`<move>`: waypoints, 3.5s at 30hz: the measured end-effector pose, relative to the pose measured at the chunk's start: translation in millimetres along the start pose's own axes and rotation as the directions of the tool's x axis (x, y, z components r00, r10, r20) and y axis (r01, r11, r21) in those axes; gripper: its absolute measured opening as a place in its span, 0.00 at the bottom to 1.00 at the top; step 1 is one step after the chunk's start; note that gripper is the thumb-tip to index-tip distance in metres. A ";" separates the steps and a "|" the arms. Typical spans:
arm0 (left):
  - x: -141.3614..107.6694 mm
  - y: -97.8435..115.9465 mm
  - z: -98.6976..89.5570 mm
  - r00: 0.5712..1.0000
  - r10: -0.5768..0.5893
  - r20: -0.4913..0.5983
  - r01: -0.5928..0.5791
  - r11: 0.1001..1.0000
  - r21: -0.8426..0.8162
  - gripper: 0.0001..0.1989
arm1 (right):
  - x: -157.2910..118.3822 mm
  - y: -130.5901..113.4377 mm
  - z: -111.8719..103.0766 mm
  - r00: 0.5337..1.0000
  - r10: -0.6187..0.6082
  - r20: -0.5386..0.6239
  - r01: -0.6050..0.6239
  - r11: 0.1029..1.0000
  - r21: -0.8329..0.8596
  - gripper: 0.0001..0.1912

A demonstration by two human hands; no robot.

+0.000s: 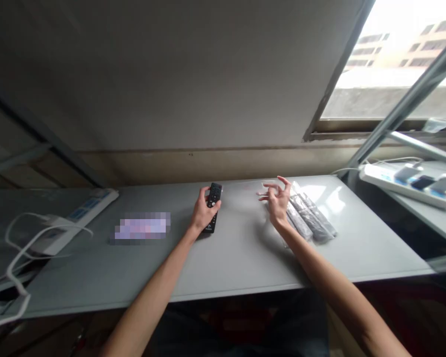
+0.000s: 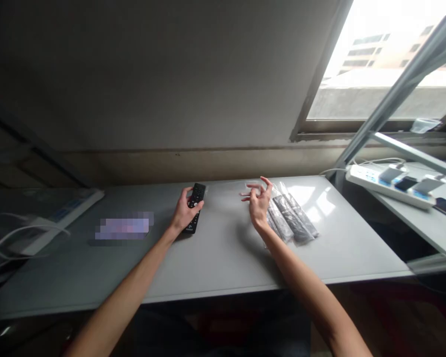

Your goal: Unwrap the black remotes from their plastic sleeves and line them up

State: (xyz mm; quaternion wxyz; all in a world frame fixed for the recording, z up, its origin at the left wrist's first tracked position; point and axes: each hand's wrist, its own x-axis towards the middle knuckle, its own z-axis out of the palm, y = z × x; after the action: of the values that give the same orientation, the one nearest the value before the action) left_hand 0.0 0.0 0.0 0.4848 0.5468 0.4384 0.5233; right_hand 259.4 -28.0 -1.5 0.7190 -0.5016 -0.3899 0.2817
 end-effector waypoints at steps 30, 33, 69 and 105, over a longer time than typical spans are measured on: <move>-15.3 -7.3 7.6 0.927 -0.098 0.361 -0.306 0.355 0.883 0.42 | -25.5 35.1 11.5 0.878 -0.119 0.464 0.404 0.704 -0.584 0.37; -16.8 -2.0 7.7 0.921 -0.127 0.368 -0.307 0.347 0.886 0.43 | -34.1 20.4 15.1 0.830 -0.195 0.523 0.546 0.475 -0.690 0.36; -1.9 -22.1 -3.7 0.955 0.115 0.275 -0.284 0.634 0.719 0.23 | -46.9 37.6 17.7 0.760 -0.018 0.650 0.620 0.321 -0.716 0.39; 1.1 -30.7 2.6 0.957 0.124 0.264 -0.289 0.528 0.799 0.25 | -95.5 -26.5 -115.4 0.904 -0.032 0.426 0.424 0.195 -0.884 0.33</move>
State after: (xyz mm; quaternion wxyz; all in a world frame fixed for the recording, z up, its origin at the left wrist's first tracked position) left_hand 3.5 5.4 -30.2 0.1401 0.8016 0.5207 0.2581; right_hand 305.8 -170.9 -25.3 0.2154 -0.7191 -0.6583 -0.0556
